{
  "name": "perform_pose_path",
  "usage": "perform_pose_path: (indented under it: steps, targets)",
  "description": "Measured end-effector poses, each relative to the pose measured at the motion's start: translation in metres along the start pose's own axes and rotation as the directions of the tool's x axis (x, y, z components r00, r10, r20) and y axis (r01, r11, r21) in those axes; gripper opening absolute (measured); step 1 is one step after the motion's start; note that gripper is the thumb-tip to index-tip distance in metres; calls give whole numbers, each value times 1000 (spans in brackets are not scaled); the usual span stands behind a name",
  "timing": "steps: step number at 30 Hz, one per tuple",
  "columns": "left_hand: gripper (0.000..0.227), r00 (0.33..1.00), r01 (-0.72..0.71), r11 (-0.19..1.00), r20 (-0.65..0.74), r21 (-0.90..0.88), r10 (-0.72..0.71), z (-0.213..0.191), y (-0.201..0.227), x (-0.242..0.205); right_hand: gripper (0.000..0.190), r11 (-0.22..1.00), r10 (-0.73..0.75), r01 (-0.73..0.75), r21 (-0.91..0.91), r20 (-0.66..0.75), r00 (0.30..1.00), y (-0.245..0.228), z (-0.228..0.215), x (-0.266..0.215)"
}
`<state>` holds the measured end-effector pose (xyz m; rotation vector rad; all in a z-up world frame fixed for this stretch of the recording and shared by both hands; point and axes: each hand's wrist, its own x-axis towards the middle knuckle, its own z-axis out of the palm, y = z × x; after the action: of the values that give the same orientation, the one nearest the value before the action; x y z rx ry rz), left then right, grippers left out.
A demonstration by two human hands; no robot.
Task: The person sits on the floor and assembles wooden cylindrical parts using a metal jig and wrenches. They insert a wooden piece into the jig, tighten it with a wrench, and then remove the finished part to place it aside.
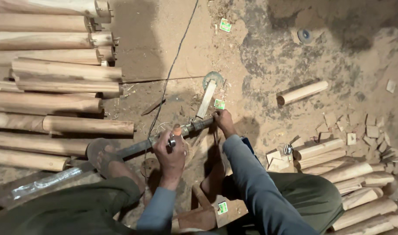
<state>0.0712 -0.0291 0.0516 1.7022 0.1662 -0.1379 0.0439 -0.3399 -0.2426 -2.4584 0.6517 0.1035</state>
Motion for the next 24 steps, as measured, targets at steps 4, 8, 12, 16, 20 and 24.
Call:
perform_pose_path:
  steps: [4,8,12,16,20,24]
  targets:
    - [29,997,-72,994,2,84,72,1,-7,1,21,994,90,-85,-69,71,993,-14,3,29]
    - [31,990,-134,984,-23,119,138,5,-9,-2,21,930,14,25,366,-102,995,-34,-28,42]
    - [23,971,-228,974,-72,0,227,3,-2,4,34,976,67,-39,214,-126,990,-53,-76,-20]
    - [32,999,37,999,14,-25,-37,6,-10,-1,39,978,206,-209,-4,203,957,-66,-119,-144]
    - [40,993,109,986,-30,-130,-113,9,-30,5,42,962,193,-227,152,208,959,-136,-136,-179]
    - [41,982,93,976,-143,-198,-123,5,-48,10,75,882,-381,351,313,40,924,-228,-141,-195]
